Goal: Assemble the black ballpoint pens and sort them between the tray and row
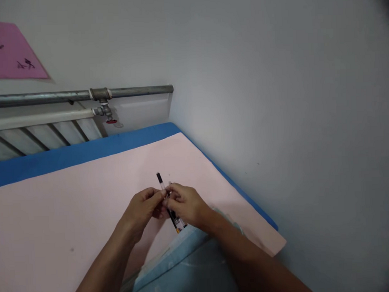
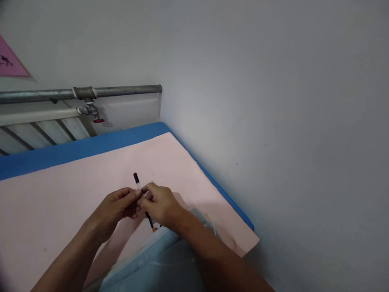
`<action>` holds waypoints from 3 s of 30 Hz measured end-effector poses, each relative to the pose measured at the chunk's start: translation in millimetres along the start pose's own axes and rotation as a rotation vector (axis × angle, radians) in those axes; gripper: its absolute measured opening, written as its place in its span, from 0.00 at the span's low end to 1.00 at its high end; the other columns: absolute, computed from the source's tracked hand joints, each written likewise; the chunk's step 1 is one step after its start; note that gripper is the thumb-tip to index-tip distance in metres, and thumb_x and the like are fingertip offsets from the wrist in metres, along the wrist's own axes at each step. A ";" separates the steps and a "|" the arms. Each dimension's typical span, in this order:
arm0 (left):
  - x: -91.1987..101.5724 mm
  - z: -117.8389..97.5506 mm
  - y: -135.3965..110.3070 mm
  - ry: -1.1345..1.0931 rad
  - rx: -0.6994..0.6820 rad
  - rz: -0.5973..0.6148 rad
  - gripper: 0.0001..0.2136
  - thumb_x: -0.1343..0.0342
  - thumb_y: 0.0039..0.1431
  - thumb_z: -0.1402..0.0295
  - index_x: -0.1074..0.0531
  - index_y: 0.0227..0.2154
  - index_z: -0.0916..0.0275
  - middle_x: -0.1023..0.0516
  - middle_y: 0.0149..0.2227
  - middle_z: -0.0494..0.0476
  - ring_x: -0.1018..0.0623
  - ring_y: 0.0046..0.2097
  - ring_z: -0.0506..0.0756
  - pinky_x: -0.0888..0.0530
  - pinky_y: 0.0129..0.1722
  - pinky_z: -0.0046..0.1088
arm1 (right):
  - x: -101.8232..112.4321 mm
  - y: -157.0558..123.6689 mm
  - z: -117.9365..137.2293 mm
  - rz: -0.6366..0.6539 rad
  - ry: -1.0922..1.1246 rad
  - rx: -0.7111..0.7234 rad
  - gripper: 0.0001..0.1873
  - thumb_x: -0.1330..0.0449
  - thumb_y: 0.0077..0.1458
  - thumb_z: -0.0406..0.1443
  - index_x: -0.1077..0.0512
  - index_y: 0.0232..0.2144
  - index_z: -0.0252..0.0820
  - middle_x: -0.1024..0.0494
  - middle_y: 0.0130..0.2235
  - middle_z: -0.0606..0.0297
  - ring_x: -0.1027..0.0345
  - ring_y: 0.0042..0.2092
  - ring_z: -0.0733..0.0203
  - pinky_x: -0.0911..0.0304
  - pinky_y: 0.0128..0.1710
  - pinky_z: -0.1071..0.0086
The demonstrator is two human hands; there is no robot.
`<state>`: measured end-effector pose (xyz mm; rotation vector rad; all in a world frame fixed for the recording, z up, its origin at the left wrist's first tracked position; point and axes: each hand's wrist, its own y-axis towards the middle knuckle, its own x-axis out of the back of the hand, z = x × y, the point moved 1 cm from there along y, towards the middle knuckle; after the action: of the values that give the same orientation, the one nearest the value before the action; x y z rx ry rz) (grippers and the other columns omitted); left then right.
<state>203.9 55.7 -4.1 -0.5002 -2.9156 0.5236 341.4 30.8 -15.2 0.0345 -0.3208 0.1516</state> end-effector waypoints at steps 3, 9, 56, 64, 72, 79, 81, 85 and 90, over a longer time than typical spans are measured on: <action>-2.9 6.5 7.5 0.375 -0.053 -0.156 0.15 0.53 0.50 0.55 0.33 0.23 0.63 0.28 0.22 0.55 0.29 0.26 0.53 0.35 0.25 0.28 | 8.8 4.8 -1.0 -0.095 -0.039 -0.023 0.07 0.45 0.48 0.34 0.33 0.33 0.40 0.36 0.22 0.73 0.44 0.22 0.71 0.49 0.20 0.78; -7.3 12.7 18.8 1.058 -0.046 -0.192 0.12 0.55 0.53 0.60 0.31 0.25 0.61 0.24 0.28 0.60 0.26 0.33 0.57 0.39 0.27 0.29 | 18.8 5.7 -7.0 -0.223 -0.052 0.018 0.08 0.46 0.49 0.35 0.34 0.35 0.40 0.37 0.21 0.74 0.45 0.22 0.71 0.48 0.22 0.77; 72.9 12.9 -12.3 -0.994 -0.129 -0.412 0.07 0.49 0.51 0.82 0.29 0.30 0.67 0.25 0.31 0.55 0.23 0.36 0.53 0.23 0.35 0.32 | -37.3 -21.2 10.1 0.194 -0.429 0.105 0.12 0.45 0.50 0.35 0.30 0.39 0.42 0.27 0.30 0.66 0.37 0.30 0.65 0.46 0.30 0.74; 72.4 13.9 -12.0 -0.976 -0.140 -0.430 0.07 0.48 0.50 0.82 0.30 0.30 0.67 0.25 0.31 0.55 0.23 0.37 0.54 0.23 0.36 0.34 | -37.9 -21.2 9.4 0.189 -0.428 0.119 0.11 0.45 0.50 0.35 0.30 0.39 0.42 0.27 0.30 0.66 0.36 0.31 0.64 0.46 0.30 0.74; 67.6 15.0 -13.4 -0.935 -0.172 -0.404 0.07 0.46 0.48 0.81 0.29 0.30 0.65 0.24 0.30 0.55 0.23 0.37 0.55 0.24 0.38 0.36 | -38.6 -22.7 8.7 0.183 -0.420 0.139 0.11 0.45 0.50 0.34 0.30 0.38 0.42 0.28 0.29 0.66 0.36 0.31 0.64 0.46 0.30 0.74; 51.6 19.0 -19.1 -0.603 -0.208 -0.140 0.08 0.42 0.48 0.68 0.28 0.32 0.65 0.24 0.39 0.59 0.27 0.45 0.57 0.32 0.47 0.35 | -35.4 -19.6 9.1 0.041 -0.371 0.134 0.09 0.46 0.52 0.34 0.31 0.37 0.42 0.29 0.26 0.69 0.37 0.27 0.67 0.46 0.27 0.75; 47.9 21.0 -20.3 -0.445 -0.232 -0.141 0.10 0.45 0.51 0.64 0.28 0.34 0.63 0.24 0.40 0.58 0.27 0.45 0.55 0.33 0.46 0.32 | -29.5 -18.2 10.3 -0.065 -0.324 0.126 0.08 0.46 0.52 0.34 0.32 0.37 0.42 0.29 0.26 0.69 0.38 0.26 0.68 0.45 0.26 0.76; 31.7 27.6 -20.7 0.045 -0.216 -0.134 0.08 0.47 0.50 0.62 0.29 0.29 0.62 0.26 0.28 0.53 0.28 0.32 0.52 0.32 0.35 0.30 | -15.3 -17.6 12.1 -0.256 -0.209 0.116 0.08 0.47 0.53 0.36 0.34 0.36 0.41 0.30 0.27 0.68 0.37 0.27 0.68 0.43 0.26 0.76; -3.4 29.6 -20.3 0.476 -0.393 -0.132 0.09 0.53 0.54 0.67 0.29 0.34 0.58 0.27 0.33 0.55 0.29 0.35 0.54 0.35 0.36 0.30 | -6.4 -19.4 15.5 -0.315 -0.122 0.117 0.07 0.47 0.53 0.36 0.35 0.35 0.40 0.31 0.26 0.69 0.38 0.24 0.69 0.41 0.25 0.77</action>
<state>195.3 27.4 -24.5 -0.4008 -2.5553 -0.1756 333.5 9.8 -2.7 0.2094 -0.4240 -0.1448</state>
